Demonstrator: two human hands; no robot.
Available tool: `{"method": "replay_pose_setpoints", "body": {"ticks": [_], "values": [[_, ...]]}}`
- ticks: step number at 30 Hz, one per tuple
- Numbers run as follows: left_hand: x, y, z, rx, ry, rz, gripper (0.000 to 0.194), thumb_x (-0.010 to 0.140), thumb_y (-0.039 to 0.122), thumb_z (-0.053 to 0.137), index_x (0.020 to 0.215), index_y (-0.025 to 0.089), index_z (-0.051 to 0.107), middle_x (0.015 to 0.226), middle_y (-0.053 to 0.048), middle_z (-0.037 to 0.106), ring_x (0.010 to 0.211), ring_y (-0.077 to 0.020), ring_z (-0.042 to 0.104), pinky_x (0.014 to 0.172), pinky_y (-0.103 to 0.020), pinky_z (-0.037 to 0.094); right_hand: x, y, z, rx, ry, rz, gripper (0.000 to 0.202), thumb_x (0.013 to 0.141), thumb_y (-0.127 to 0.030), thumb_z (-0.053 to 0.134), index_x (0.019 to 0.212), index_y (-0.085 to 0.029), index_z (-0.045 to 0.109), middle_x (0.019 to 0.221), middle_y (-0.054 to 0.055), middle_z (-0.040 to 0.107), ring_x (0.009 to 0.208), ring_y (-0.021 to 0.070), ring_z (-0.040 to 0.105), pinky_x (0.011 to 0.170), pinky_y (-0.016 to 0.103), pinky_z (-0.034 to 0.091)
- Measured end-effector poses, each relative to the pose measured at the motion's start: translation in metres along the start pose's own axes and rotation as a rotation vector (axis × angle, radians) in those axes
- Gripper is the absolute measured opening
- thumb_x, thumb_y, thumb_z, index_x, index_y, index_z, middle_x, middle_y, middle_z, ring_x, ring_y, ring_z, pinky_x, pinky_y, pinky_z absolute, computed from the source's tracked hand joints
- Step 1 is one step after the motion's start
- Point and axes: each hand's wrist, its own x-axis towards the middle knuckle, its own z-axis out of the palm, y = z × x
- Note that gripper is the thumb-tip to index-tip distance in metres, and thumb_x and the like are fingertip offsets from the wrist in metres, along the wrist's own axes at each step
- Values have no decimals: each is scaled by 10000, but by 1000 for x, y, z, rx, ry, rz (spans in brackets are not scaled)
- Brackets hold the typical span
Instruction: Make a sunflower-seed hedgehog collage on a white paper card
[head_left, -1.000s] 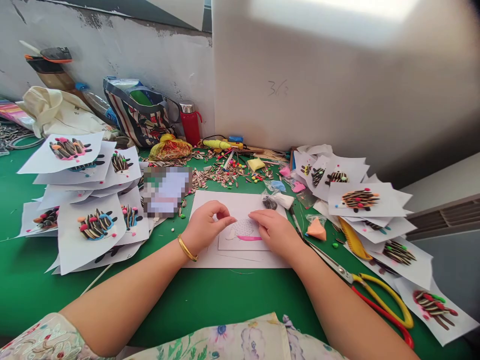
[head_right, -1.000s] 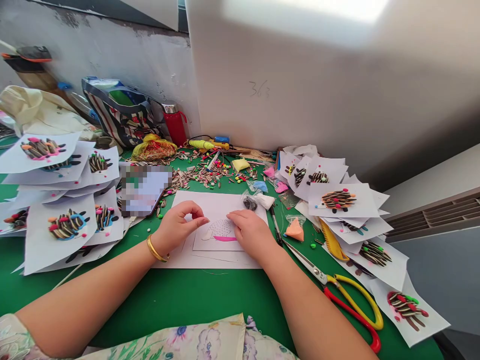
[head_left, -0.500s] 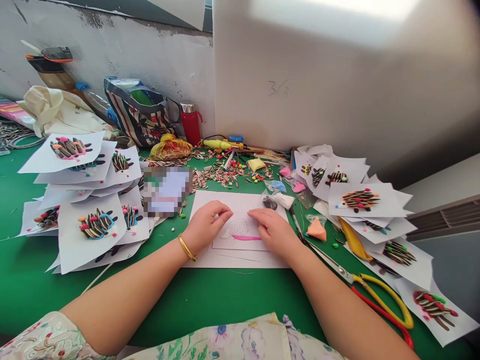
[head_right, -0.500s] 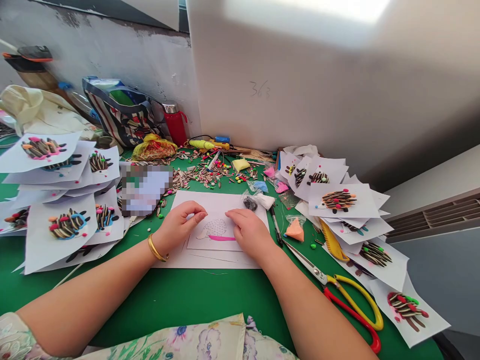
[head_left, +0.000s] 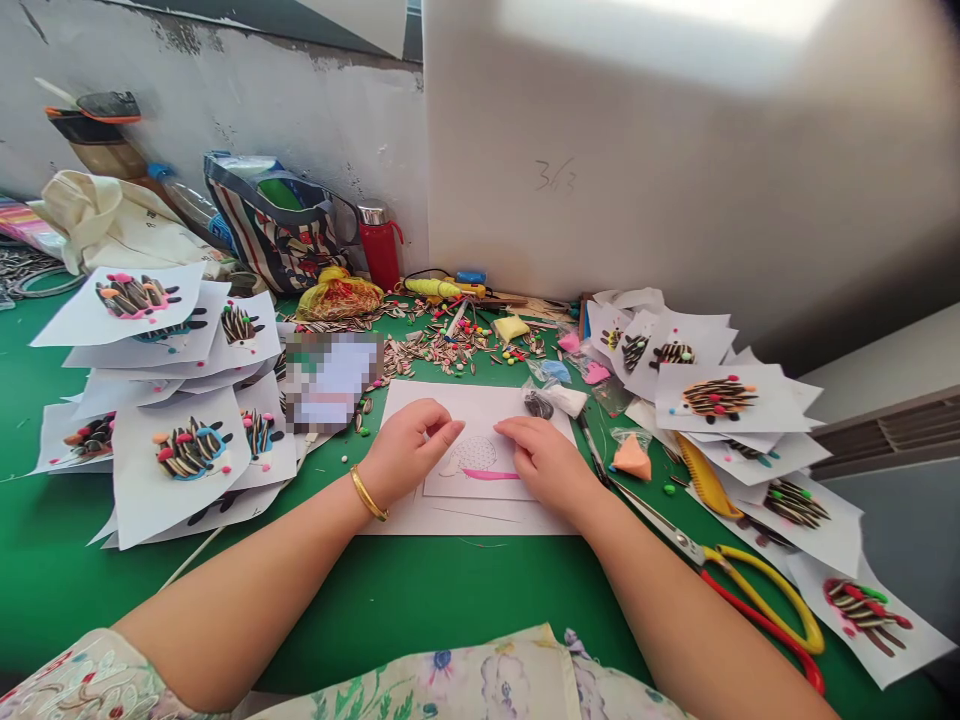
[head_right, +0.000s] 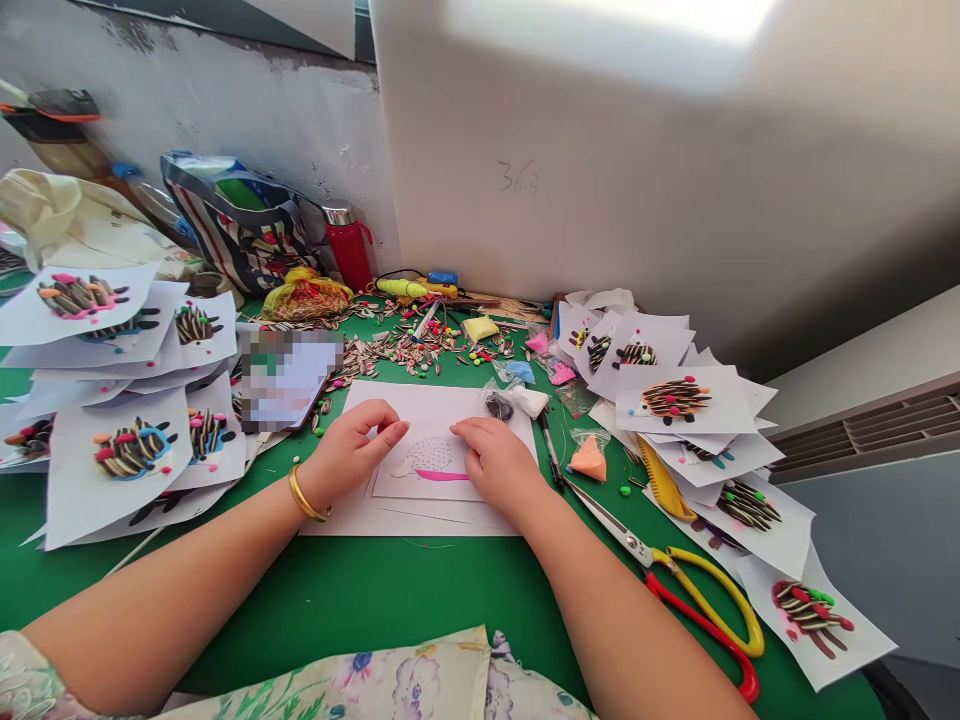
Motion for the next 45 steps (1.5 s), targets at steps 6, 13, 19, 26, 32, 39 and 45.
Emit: {"method": "replay_pose_setpoints", "body": {"ticks": [6,13,19,26,32,39,45], "values": [[1,-1,-3,1,-20,6,176,923,310,501,837,198,606,828,-26,626,802,-173,561,756,-315,451,0,0,0,6,-2,-4,452,819,-36,451,1186,-195,661,1208,82,661,1137,216,584,1016,417,490],[4,-2,-6,69,-75,-21,120,871,303,563,825,199,601,826,-22,626,783,-175,570,708,-299,452,1,-1,0,11,11,-15,440,824,-36,464,1171,-215,666,1193,72,666,1127,215,591,1005,411,496],[6,-3,-11,233,-247,9,228,913,327,510,751,195,600,762,-24,623,742,-183,565,680,-302,422,1,0,1,7,3,-15,409,841,-56,469,1172,-193,668,1197,87,663,1130,215,588,1008,402,493],[4,-6,-13,280,-381,59,51,787,235,680,767,201,649,780,-12,632,742,-177,574,687,-288,411,1,-2,0,4,10,-13,378,858,-70,477,1154,-190,679,1187,89,668,1124,215,591,1006,400,494],[4,-9,-13,237,-404,92,128,848,195,590,868,223,713,863,-28,685,801,-179,617,760,-302,435,1,-3,-1,17,7,-25,349,875,-88,490,1147,-195,681,1176,86,669,1117,217,589,1005,400,492],[5,-3,-20,267,-381,78,142,830,308,650,732,207,675,744,-17,641,702,-170,584,687,-293,418,2,-4,-2,14,3,-25,332,880,-96,498,1126,-206,692,1170,83,667,1109,215,589,996,399,498],[4,-7,-17,275,-440,107,94,826,209,631,834,230,722,821,-22,674,764,-179,613,752,-299,437,2,-4,-2,0,-17,-19,327,873,-90,501,1115,-191,698,1179,90,658,1115,219,584,1002,398,495]]}}
